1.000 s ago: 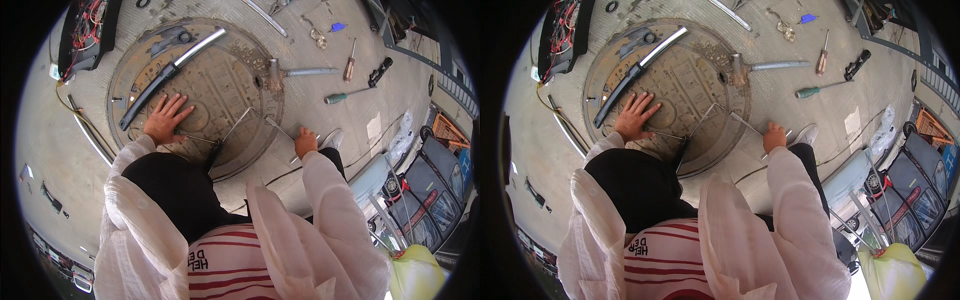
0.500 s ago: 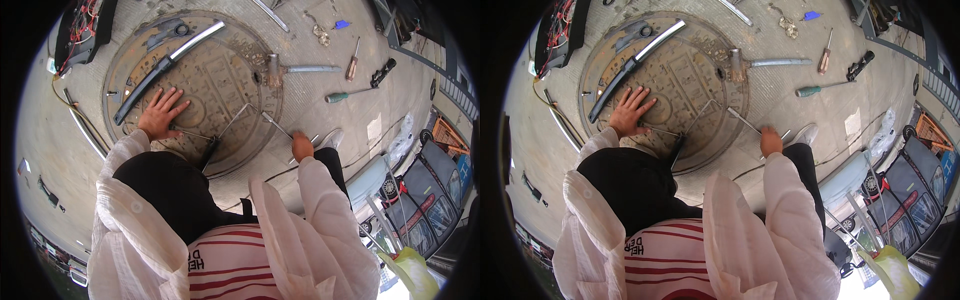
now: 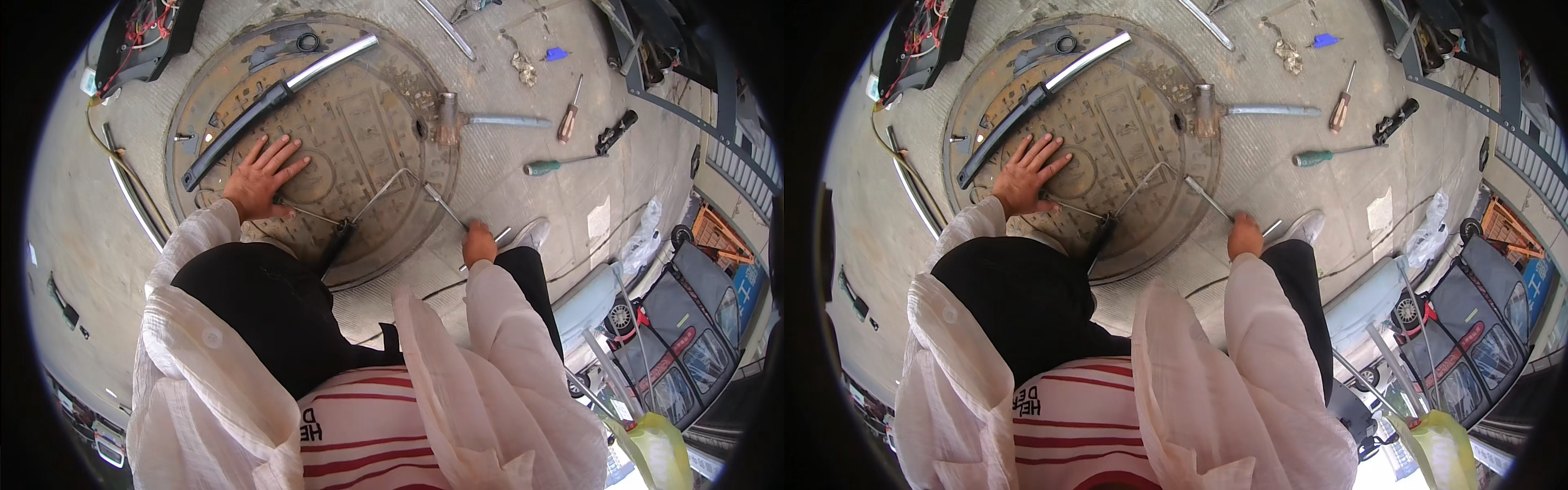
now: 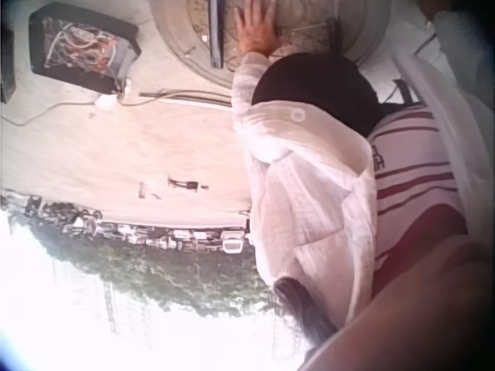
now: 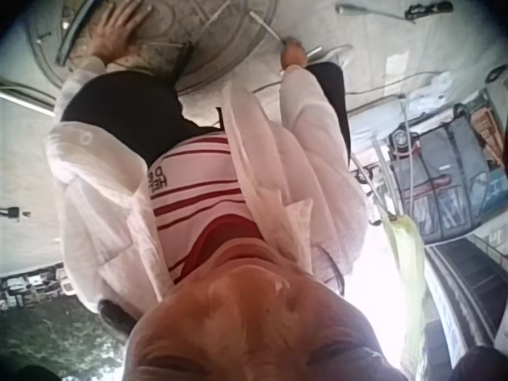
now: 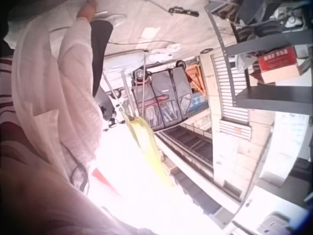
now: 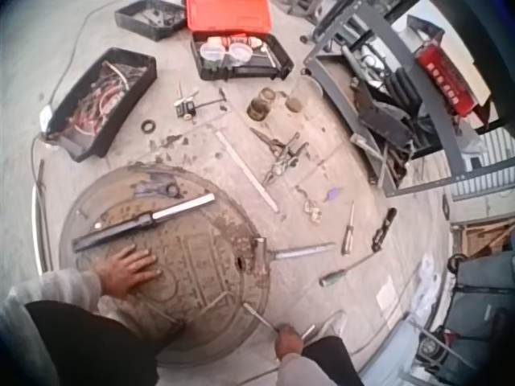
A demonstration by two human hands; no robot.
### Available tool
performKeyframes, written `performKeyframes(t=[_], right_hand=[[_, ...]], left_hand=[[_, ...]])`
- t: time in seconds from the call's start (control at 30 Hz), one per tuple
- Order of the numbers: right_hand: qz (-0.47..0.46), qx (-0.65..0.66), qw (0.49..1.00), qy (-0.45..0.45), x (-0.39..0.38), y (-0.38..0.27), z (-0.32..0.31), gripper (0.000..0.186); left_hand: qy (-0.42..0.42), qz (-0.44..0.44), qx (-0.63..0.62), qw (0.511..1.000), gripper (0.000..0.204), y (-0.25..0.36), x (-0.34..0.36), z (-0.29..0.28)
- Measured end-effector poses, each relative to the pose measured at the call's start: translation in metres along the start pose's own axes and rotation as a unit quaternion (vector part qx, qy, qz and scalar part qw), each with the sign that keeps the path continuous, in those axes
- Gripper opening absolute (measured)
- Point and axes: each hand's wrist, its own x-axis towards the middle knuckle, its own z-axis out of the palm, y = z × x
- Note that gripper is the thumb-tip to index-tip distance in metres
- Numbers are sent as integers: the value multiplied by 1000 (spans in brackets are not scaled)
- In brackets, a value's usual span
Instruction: The person uses a screwdriver and a T-handle wrench to work on a mechanical part placed on a manhole cover. They repeatedly tighten and loosen fasteners, then walk to a tool cart to retrieve a small item before returning to continue the repair.
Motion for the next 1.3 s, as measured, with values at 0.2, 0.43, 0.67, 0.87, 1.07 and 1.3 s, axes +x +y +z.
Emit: performKeyframes(t=[0.2,0.43,0.67,0.87,1.07,1.3], right_hand=[[-7,-24,1000,-14,-2,-10,-15,27],[-4,7,1000,24,-4,-5,-3,26],[-94,123,978,140,-40,-14,-97,19],[-128,7,981,148,-72,-21,-189,16],[-144,-15,982,120,-79,-50,-217,17],[-126,-7,990,65,-65,-68,-219,17]], left_hand=[[22,2,4,1000,110,1,-5,4],[10,9,5,1000,108,1,1,3],[1,5,-2,1000,108,-1,-2,1],[57,21,-19,998,110,-4,-6,4],[52,30,-27,998,107,-7,-8,3],[61,32,-31,997,106,-10,-12,6]])
